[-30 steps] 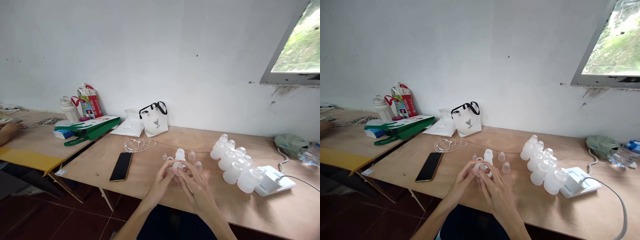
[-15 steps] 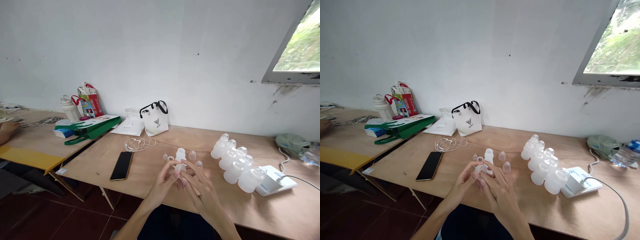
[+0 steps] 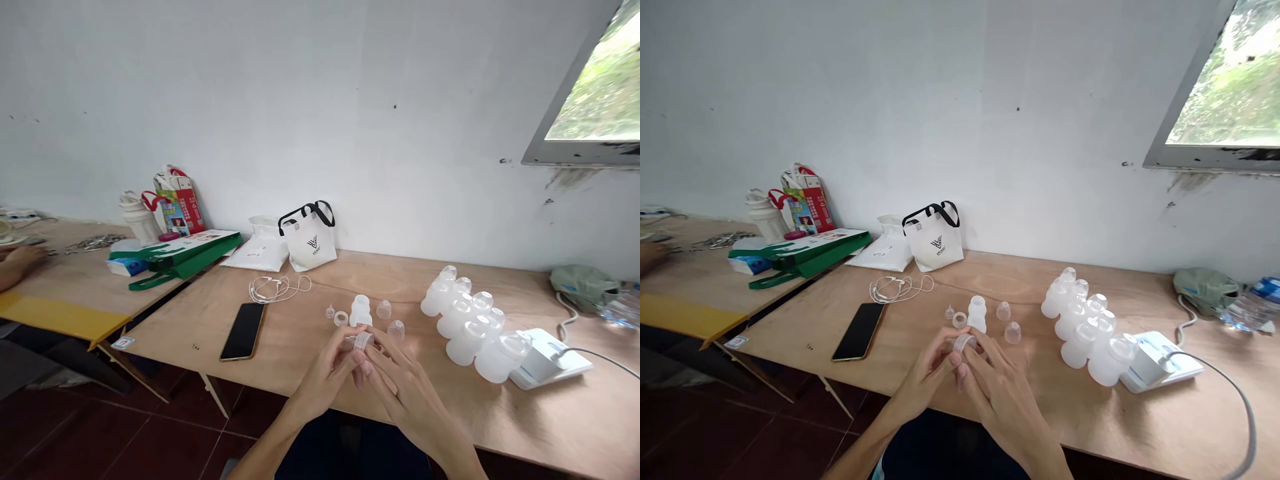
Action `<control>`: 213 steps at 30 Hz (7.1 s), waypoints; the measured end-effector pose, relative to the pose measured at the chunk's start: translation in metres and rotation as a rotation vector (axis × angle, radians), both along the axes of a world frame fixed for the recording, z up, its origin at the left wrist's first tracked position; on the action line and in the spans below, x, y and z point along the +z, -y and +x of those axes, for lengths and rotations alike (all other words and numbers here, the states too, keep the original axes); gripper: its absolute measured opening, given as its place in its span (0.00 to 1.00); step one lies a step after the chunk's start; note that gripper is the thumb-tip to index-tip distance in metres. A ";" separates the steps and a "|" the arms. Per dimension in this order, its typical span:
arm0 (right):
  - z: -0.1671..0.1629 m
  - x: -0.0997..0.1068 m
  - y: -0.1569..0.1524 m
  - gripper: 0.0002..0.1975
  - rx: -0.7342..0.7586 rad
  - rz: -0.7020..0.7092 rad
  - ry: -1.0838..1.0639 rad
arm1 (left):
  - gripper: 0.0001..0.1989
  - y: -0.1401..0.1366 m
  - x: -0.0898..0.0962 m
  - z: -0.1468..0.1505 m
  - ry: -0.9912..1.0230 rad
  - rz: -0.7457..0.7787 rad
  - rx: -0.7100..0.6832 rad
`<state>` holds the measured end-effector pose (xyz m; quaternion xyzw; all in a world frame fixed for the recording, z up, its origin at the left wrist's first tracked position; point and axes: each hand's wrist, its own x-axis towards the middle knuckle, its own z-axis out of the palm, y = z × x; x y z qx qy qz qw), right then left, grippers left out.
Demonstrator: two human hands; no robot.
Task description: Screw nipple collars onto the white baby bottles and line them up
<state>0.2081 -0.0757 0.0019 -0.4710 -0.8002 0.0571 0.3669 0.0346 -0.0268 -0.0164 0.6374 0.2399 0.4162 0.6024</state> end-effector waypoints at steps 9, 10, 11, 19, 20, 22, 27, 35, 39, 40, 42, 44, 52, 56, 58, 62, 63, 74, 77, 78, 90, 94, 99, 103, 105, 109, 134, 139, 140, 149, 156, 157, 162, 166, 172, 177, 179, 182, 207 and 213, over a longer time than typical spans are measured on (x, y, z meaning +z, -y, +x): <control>-0.006 -0.006 0.001 0.15 -0.027 0.003 0.043 | 0.27 -0.007 -0.004 -0.001 0.008 -0.007 0.002; -0.006 -0.006 0.001 0.15 -0.031 -0.002 0.044 | 0.27 -0.008 -0.005 -0.001 0.009 -0.014 0.002; -0.007 -0.005 0.001 0.15 -0.030 -0.009 0.044 | 0.27 -0.008 -0.005 -0.001 0.015 -0.020 -0.002; -0.002 -0.015 -0.001 0.18 -0.102 0.166 -0.025 | 0.28 -0.006 -0.002 0.002 0.156 -0.172 -0.060; 0.000 -0.016 -0.002 0.18 -0.116 0.205 -0.056 | 0.29 -0.010 -0.002 0.002 0.161 -0.204 -0.039; 0.006 -0.016 -0.004 0.17 -0.140 0.249 -0.127 | 0.31 -0.020 -0.004 -0.003 0.140 -0.230 0.046; 0.027 -0.016 -0.017 0.15 -0.249 0.087 -0.239 | 0.25 -0.055 -0.019 -0.033 -0.267 -0.003 0.327; 0.042 -0.033 -0.035 0.18 -0.308 -0.167 -0.212 | 0.10 -0.062 -0.032 -0.045 -0.882 0.322 0.322; 0.049 -0.039 -0.040 0.19 -0.323 -0.194 -0.186 | 0.17 -0.064 -0.042 -0.038 -0.927 0.307 0.291; 0.052 -0.040 -0.041 0.19 -0.332 -0.197 -0.181 | 0.18 -0.065 -0.044 -0.037 -0.922 0.297 0.297; 0.058 -0.042 -0.044 0.20 -0.355 -0.194 -0.175 | 0.17 -0.067 -0.046 -0.038 -0.925 0.276 0.308; 0.065 -0.044 -0.047 0.20 -0.389 -0.179 -0.173 | 0.13 -0.069 -0.048 -0.040 -0.944 0.273 0.309; 0.081 -0.056 -0.058 0.19 -0.446 -0.175 -0.178 | 0.13 -0.076 -0.052 -0.041 -0.894 0.291 0.320; 0.084 -0.058 -0.060 0.18 -0.445 -0.196 -0.176 | 0.11 -0.077 -0.052 -0.041 -0.798 0.287 0.319; 0.083 -0.058 -0.060 0.18 -0.410 -0.207 -0.180 | 0.11 -0.077 -0.052 -0.039 -0.685 0.267 0.320; 0.066 -0.063 -0.062 0.19 -0.275 -0.257 -0.228 | 0.21 -0.073 -0.047 -0.029 -0.394 0.170 0.372; 0.059 -0.065 -0.063 0.21 -0.254 -0.267 -0.245 | 0.21 -0.070 -0.045 -0.025 -0.344 0.154 0.386; 0.010 -0.063 -0.055 0.24 -0.032 -0.418 -0.375 | 0.18 -0.048 -0.032 -0.010 -0.373 0.390 0.309; 0.008 -0.058 -0.051 0.25 0.015 -0.438 -0.397 | 0.19 -0.048 -0.033 -0.009 -0.398 0.414 0.279; 0.008 -0.055 -0.049 0.26 0.033 -0.439 -0.395 | 0.19 -0.048 -0.034 -0.009 -0.383 0.404 0.276; 0.021 -0.048 -0.047 0.18 -0.149 -0.226 -0.271 | 0.35 -0.041 -0.056 0.012 -0.267 0.145 0.100; 0.028 -0.044 -0.046 0.15 -0.128 -0.235 -0.339 | 0.29 -0.040 -0.051 0.010 -0.380 0.146 0.115; 0.048 -0.028 -0.040 0.13 -0.061 -0.385 -0.381 | 0.21 -0.047 -0.034 -0.008 -0.492 0.344 0.157; 0.055 -0.022 -0.037 0.14 -0.025 -0.427 -0.372 | 0.32 -0.049 -0.021 -0.022 -0.521 0.374 0.137; 0.052 -0.024 -0.037 0.16 -0.058 -0.399 -0.370 | 0.33 -0.047 -0.018 -0.026 -0.563 0.381 0.152; 0.041 -0.031 -0.038 0.27 -0.123 -0.347 -0.323 | 0.23 -0.042 -0.013 -0.029 -0.575 0.544 0.173; 0.021 -0.048 -0.044 0.24 -0.212 -0.162 -0.285 | 0.19 -0.043 -0.009 -0.030 -0.531 0.683 0.204; 0.023 -0.046 -0.041 0.22 -0.159 -0.176 -0.228 | 0.25 -0.043 -0.009 -0.034 -0.543 0.582 0.208; 0.024 -0.045 -0.040 0.21 -0.130 -0.179 -0.211 | 0.26 -0.043 -0.009 -0.035 -0.542 0.567 0.201; 0.017 -0.052 -0.042 0.24 -0.139 -0.292 -0.373 | 0.21 -0.050 -0.013 -0.037 -0.445 0.890 0.264; 0.011 -0.050 -0.039 0.26 -0.106 -0.384 -0.522 | 0.16 -0.053 -0.018 -0.035 -0.463 1.150 0.328; 0.009 -0.050 -0.039 0.27 -0.101 -0.409 -0.546 | 0.16 -0.053 -0.020 -0.035 -0.457 1.208 0.358; 0.011 -0.048 -0.039 0.26 -0.203 -0.306 -0.428 | 0.17 -0.053 -0.022 -0.032 -0.402 1.133 0.352; 0.021 -0.048 -0.039 0.17 -0.145 -0.138 -0.225 | 0.26 -0.046 -0.011 -0.033 -0.442 0.657 0.215; 0.019 -0.054 -0.040 0.20 -0.144 0.010 -0.218 | 0.26 -0.043 -0.011 -0.031 -0.431 0.552 0.171; 0.015 -0.057 -0.042 0.21 -0.236 -0.022 -0.275 | 0.21 -0.046 -0.018 -0.027 -0.339 0.782 0.211; 0.017 -0.055 -0.042 0.20 -0.220 -0.040 -0.274 | 0.22 -0.045 -0.016 -0.028 -0.365 0.729 0.219; 0.020 -0.052 -0.040 0.19 -0.152 -0.052 -0.240 | 0.26 -0.043 -0.012 -0.030 -0.423 0.553 0.192; 0.054 -0.054 -0.054 0.22 -0.414 -0.198 -0.305 | 0.22 -0.046 -0.011 -0.030 -0.395 0.565 0.366; 0.087 -0.082 -0.068 0.16 -0.498 -0.207 -0.007 | 0.23 -0.045 -0.009 -0.034 -0.274 0.406 0.407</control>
